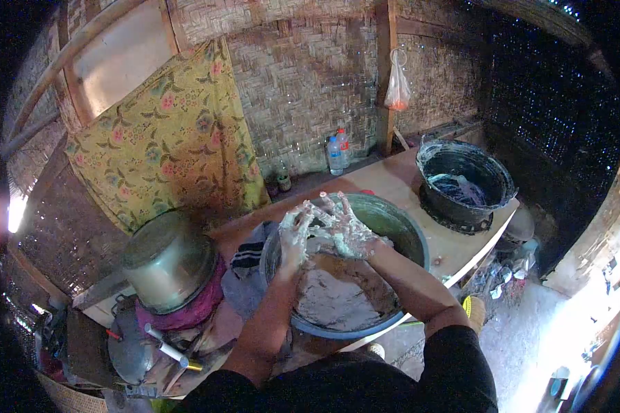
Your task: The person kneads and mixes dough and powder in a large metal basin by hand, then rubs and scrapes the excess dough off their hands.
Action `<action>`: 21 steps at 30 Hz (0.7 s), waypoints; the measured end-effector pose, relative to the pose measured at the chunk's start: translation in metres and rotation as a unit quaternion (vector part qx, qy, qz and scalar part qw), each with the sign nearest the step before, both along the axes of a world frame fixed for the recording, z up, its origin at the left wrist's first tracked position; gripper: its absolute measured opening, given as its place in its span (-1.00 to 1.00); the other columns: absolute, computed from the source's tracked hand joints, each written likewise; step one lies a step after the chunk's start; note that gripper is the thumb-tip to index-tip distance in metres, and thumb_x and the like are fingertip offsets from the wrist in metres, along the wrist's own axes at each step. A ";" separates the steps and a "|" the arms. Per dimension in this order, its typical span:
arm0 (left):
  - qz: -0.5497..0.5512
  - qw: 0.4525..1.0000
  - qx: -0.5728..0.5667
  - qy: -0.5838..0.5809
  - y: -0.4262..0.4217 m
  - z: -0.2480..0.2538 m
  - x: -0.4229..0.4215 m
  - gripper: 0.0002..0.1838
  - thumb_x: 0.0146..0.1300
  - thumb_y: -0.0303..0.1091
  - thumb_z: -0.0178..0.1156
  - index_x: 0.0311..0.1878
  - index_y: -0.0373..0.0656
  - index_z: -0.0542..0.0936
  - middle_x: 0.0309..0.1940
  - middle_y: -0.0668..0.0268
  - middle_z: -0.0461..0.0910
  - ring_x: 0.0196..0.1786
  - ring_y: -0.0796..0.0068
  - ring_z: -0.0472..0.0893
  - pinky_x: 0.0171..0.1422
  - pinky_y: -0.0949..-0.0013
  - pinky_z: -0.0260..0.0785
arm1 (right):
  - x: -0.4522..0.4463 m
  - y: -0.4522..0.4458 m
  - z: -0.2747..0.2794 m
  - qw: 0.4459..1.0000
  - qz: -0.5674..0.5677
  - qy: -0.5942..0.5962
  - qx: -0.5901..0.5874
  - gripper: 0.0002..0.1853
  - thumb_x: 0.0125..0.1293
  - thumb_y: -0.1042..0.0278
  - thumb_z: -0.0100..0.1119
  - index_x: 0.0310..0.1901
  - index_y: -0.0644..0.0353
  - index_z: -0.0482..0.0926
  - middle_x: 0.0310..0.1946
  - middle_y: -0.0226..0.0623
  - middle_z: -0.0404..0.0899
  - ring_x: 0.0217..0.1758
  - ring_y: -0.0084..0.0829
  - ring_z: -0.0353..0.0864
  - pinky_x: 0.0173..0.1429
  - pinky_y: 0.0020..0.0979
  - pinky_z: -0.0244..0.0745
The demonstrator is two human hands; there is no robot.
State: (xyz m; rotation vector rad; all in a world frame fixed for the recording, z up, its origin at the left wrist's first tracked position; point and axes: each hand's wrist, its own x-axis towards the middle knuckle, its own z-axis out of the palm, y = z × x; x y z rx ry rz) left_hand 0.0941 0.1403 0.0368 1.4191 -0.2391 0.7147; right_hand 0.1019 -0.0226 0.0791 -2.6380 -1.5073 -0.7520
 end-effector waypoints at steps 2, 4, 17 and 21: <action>-0.013 0.997 0.032 0.072 0.005 0.011 -0.010 -0.76 0.19 -0.37 0.16 -0.12 -0.29 0.52 -0.19 0.27 0.56 -0.14 0.53 0.51 -0.06 0.45 0.34 | -0.001 -0.001 0.000 0.994 0.075 0.061 0.056 -0.49 0.13 -0.05 0.09 0.17 -0.34 0.38 0.41 -0.30 -0.11 0.46 0.05 -0.33 0.38 0.21 -0.55; -0.049 0.996 -0.028 0.067 0.013 -0.010 0.004 -0.76 0.20 -0.32 0.16 -0.16 -0.30 0.54 -0.21 0.27 0.57 -0.15 0.52 0.53 -0.08 0.47 0.34 | -0.008 0.000 0.007 0.983 0.118 0.030 0.136 -0.61 0.14 0.12 0.18 0.05 -0.14 0.51 0.32 -0.22 0.13 0.42 -0.02 -0.07 0.41 0.09 -0.27; -0.391 0.872 -0.240 0.169 -0.005 0.021 -0.017 -0.35 0.30 0.25 -0.35 0.40 0.26 -0.08 0.33 0.17 0.12 0.28 0.07 0.25 0.36 0.05 0.00 | 0.036 -0.015 -0.032 0.766 0.116 0.415 0.476 -0.75 0.19 0.43 0.17 -0.08 0.23 0.48 -0.17 -0.27 0.55 -0.08 -0.41 0.51 0.00 -0.36 0.43; -0.448 0.841 -0.271 0.136 -0.001 0.013 -0.011 -0.32 0.27 0.30 -0.38 0.40 0.26 -0.07 0.33 0.16 0.12 0.27 0.06 0.26 0.35 0.01 0.00 | 0.017 -0.013 0.000 0.682 0.123 0.451 0.562 -0.79 0.18 0.44 0.19 -0.15 0.26 0.51 -0.23 -0.32 0.58 -0.16 -0.49 0.53 -0.08 -0.43 0.47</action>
